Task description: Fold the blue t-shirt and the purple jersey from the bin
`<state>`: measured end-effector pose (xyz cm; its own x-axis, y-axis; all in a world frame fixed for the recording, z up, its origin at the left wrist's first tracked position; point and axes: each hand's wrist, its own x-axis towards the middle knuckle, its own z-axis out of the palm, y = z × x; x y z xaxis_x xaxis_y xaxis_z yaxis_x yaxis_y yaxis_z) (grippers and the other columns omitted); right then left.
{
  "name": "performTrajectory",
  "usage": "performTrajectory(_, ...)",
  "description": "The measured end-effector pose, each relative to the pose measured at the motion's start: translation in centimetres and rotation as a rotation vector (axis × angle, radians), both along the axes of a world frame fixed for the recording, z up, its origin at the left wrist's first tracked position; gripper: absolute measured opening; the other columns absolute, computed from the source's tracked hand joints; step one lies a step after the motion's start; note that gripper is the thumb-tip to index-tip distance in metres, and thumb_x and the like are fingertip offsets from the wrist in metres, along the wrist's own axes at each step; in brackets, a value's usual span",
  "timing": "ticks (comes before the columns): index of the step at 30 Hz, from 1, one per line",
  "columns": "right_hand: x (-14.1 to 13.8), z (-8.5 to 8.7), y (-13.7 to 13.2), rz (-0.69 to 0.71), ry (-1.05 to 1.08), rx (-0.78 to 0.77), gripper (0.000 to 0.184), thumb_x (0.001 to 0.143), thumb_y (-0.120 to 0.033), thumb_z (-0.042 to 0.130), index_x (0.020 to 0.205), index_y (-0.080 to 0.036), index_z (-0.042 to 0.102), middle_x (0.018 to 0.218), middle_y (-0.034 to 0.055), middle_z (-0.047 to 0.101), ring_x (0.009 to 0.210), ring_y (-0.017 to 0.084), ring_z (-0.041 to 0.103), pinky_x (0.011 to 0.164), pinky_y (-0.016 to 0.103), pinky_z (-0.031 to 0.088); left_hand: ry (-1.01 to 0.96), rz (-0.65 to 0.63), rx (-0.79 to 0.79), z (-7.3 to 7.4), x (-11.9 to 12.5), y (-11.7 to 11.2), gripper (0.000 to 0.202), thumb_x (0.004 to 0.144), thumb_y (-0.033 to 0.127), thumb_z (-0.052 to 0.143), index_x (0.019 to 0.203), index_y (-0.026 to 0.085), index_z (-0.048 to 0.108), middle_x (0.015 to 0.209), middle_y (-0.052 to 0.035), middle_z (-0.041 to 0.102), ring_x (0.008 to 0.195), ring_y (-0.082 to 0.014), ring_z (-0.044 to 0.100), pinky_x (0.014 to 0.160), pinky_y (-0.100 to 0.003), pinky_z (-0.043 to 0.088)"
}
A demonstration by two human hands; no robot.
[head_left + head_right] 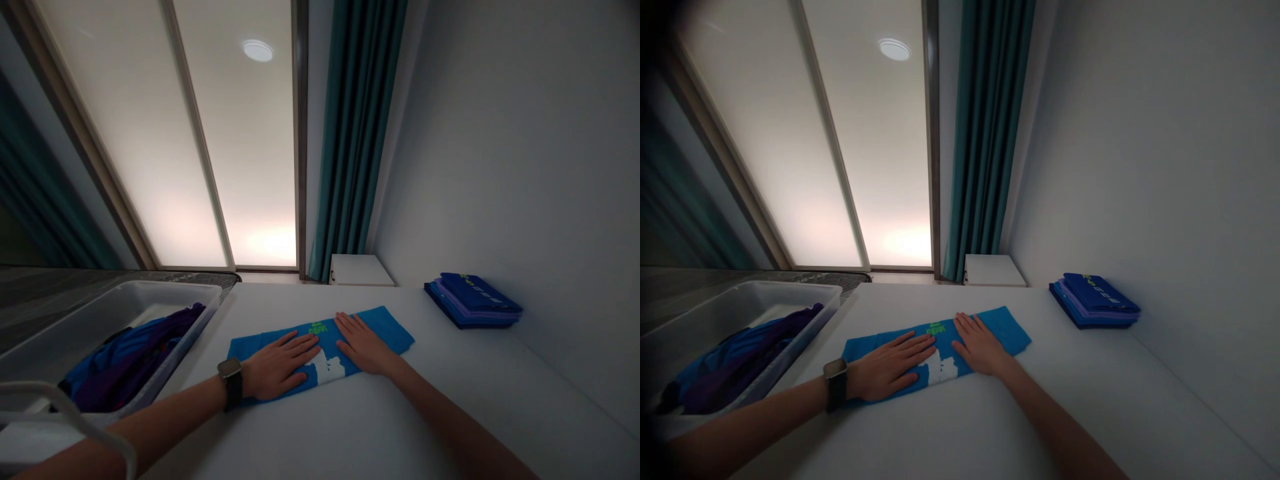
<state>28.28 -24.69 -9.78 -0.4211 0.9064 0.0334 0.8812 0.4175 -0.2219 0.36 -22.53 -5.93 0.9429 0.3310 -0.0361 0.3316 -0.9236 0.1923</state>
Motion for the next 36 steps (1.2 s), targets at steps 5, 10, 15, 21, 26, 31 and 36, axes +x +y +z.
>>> performTrajectory(5,0.4,0.7,1.3,0.031,0.018,-0.028,0.068,0.098,-0.056,0.010,0.153,-0.016,0.020,0.159,0.0058,0.021,0.147,0.019,0.013,0.120,0.040,0.004,-0.057,0.159,0.072,-1.9,1.1,-2.0,0.056,0.102,0.046,0.027,0.153,0.025,0.020,0.158,-0.0066,0.025,0.144,-0.0256,0.025,0.118,-0.047,0.018)
performTrajectory(10,-1.0,0.4,0.4,-0.250,0.014,0.050,0.065,0.098,-0.047,0.018,0.151,-0.010,0.025,0.159,0.0097,0.019,0.147,0.022,0.012,0.118,0.043,0.006,-0.020,0.025,0.048,-0.3,1.5,-1.1,0.060,0.100,0.048,0.033,0.153,0.022,0.023,0.156,-0.0086,0.028,0.144,-0.0269,0.027,0.118,-0.048,0.018)
performTrajectory(15,-2.4,-0.5,-1.6,-0.570,0.013,-0.013,0.068,0.096,-0.047,0.022,0.152,-0.009,0.024,0.159,0.0127,0.017,0.145,0.029,0.017,0.114,0.048,0.015,-0.026,-0.219,-0.011,1.7,0.9,1.2,0.061,0.098,0.044,0.042,0.153,0.027,0.022,0.156,-0.0041,0.029,0.143,-0.0247,0.029,0.119,-0.043,0.018)
performTrajectory(21,-0.4,-1.1,0.4,-0.341,0.052,-0.062,0.068,0.098,-0.050,0.013,0.152,-0.010,0.021,0.159,0.0085,0.020,0.146,0.022,0.016,0.118,0.041,0.009,-0.035,-0.050,-0.001,0.0,1.4,-0.8,0.059,0.100,0.044,0.035,0.153,0.024,0.020,0.157,-0.0071,0.026,0.144,-0.0264,0.025,0.119,-0.047,0.018)
performTrajectory(26,1.2,-0.2,4.7,-0.119,0.096,-0.085,0.063,0.097,-0.046,0.020,0.151,-0.014,0.027,0.158,0.0066,0.024,0.145,0.020,0.018,0.119,0.040,0.008,-0.160,0.237,0.052,-2.9,4.5,-4.6,0.056,0.101,0.041,0.031,0.152,0.020,0.024,0.156,-0.0108,0.029,0.144,-0.0284,0.024,0.117,-0.054,0.017)
performTrajectory(31,0.3,1.1,6.9,-0.125,0.104,-0.106,0.055,0.095,-0.041,0.029,0.144,-0.018,0.043,0.152,0.0059,0.038,0.141,0.020,0.030,0.117,0.037,0.018,-0.151,0.248,-0.002,-2.7,7.3,-5.9,0.064,0.095,0.047,0.043,0.150,0.016,0.030,0.154,-0.0161,0.031,0.143,-0.0342,0.025,0.114,-0.055,0.023)
performTrajectory(36,-3.0,0.3,5.9,-0.321,0.086,-0.097,0.064,0.096,-0.046,0.026,0.147,-0.009,0.035,0.155,0.0153,0.030,0.143,0.029,0.024,0.115,0.047,0.017,-0.174,-0.103,-0.005,0.7,4.9,-2.5,0.048,0.097,0.039,0.042,0.143,0.024,0.042,0.147,-0.0073,0.047,0.136,-0.0240,0.041,0.117,-0.040,0.026)
